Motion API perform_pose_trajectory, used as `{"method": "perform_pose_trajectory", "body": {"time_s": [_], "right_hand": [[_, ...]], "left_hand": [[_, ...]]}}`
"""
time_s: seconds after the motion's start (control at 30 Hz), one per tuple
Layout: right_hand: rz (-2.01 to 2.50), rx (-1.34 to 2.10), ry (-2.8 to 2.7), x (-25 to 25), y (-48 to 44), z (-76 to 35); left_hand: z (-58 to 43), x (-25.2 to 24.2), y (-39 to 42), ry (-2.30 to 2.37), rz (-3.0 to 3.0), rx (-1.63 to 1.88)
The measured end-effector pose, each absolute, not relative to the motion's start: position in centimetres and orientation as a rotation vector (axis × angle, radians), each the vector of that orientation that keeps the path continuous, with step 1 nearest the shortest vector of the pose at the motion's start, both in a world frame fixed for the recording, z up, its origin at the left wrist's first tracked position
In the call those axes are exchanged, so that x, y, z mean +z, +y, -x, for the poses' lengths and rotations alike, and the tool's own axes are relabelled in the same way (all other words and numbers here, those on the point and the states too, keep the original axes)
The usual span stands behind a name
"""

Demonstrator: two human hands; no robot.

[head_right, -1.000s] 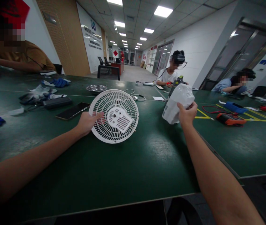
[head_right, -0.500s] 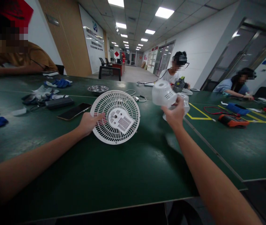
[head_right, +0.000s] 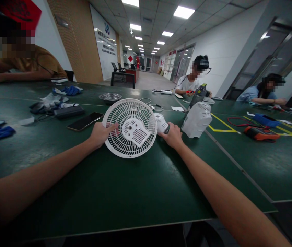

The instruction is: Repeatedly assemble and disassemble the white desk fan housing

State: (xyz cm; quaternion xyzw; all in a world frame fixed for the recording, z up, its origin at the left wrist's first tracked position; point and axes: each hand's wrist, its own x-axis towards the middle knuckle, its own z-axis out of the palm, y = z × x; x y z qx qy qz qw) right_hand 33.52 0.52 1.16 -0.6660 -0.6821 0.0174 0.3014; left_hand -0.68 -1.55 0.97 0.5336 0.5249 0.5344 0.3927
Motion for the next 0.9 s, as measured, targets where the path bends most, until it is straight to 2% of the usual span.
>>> {"method": "perform_pose_trajectory", "body": {"time_s": [0.1,0.17,0.33,0.43,0.53,0.7,0.8,0.9], "right_hand": [[1.44,-0.02,-1.779,2.5,-0.7,-32.8],[1.259,0.164,-1.748,3.2,-1.7,-31.9],[1.046,1.293,-1.49,3.3,-4.3,-28.3],[0.941,1.698,-1.34,3.1,-5.5,-26.6],[0.86,1.7,-1.24,3.3,-6.3,-25.9],[0.807,1.422,-1.169,3.4,-5.9,-26.3],[0.824,1.194,-1.173,3.3,-5.2,-27.1],[0.88,1.05,-1.242,3.5,-4.8,-27.9]], "left_hand": [[0.5,1.1,-1.7,1.338,-1.363,1.382],[0.3,1.3,-1.9,1.344,-1.38,1.41],[0.1,1.7,-2.5,1.35,-1.492,1.504],[0.0,2.2,-3.0,1.346,-1.56,1.567],[-0.1,2.5,-3.4,1.346,-1.581,1.621],[0.2,1.6,-2.1,1.162,-1.656,1.553],[0.8,0.5,-0.7,1.063,-1.428,1.533],[1.5,-0.1,0.1,0.941,-1.201,1.322]]}}
